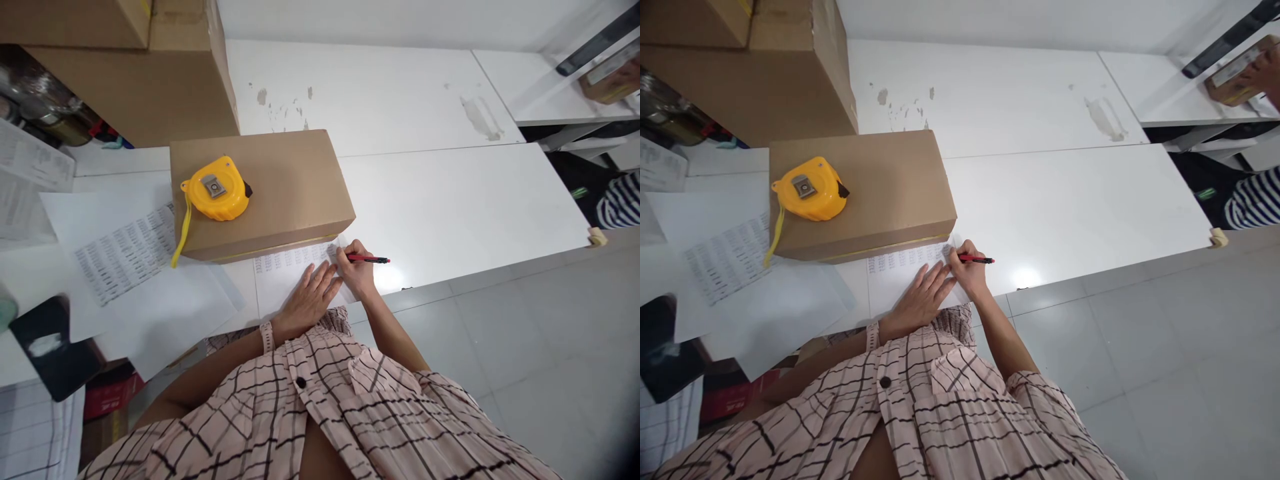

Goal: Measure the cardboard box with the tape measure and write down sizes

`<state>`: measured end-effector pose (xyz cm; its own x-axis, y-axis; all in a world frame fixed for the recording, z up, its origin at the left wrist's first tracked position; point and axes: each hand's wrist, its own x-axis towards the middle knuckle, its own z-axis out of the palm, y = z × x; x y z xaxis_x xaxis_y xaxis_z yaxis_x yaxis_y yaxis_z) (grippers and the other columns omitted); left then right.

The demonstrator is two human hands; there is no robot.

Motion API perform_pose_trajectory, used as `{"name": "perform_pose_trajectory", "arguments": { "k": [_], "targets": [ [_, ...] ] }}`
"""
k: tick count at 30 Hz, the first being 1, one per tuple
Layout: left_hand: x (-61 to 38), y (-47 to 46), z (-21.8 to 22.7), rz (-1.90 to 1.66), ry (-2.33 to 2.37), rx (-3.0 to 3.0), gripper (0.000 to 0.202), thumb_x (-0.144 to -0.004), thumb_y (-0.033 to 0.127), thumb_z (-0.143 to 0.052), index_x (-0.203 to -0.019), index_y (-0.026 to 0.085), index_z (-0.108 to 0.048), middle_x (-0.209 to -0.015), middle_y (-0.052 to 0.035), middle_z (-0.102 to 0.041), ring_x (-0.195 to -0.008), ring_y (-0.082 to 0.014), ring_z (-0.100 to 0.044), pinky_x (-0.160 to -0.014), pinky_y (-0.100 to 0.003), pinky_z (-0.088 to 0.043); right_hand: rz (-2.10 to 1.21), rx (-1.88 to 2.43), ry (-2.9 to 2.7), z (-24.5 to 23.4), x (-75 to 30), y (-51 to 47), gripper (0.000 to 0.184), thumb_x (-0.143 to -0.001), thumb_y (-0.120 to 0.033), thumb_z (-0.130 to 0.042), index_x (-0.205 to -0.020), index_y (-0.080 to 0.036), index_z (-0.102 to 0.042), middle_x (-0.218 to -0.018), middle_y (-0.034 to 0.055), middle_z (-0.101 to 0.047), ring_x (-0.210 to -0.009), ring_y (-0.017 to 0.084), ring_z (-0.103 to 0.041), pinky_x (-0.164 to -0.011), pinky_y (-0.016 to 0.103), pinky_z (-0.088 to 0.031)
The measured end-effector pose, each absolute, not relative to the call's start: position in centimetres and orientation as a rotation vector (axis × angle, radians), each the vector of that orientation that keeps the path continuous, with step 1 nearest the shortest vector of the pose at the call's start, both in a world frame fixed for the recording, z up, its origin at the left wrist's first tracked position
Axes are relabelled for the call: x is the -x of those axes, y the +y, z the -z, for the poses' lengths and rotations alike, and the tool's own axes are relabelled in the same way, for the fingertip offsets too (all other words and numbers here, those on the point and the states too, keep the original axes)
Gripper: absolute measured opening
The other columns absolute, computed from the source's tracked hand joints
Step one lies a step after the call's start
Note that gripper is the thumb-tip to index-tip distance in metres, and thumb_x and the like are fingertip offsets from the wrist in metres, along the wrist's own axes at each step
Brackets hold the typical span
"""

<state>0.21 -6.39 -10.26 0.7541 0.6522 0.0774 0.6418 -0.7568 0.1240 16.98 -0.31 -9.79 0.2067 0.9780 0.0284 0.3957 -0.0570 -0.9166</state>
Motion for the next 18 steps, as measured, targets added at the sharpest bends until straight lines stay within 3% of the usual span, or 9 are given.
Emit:
{"name": "perform_pose_trajectory", "arguments": {
  "k": [18],
  "targets": [
    [-0.28, -6.38, 9.94, -0.149, 1.066, -2.828, 0.055, -0.102, 0.027, -0.045, -0.153, 0.008, -0.033, -0.163, -0.0236, -0.031, -0.155, -0.0375, -0.021, -0.124, -0.06, -0.021, -0.836, 1.612, -1.299, 9.42, -16.93, -0.32, 0.032, -0.086, -0.028, -0.062, -0.064, -0.024, -0.039, -0.057, -0.0063, -0.042, -0.056, 0.012, -0.039, -0.055, 0.028, -0.034]
  ]
}}
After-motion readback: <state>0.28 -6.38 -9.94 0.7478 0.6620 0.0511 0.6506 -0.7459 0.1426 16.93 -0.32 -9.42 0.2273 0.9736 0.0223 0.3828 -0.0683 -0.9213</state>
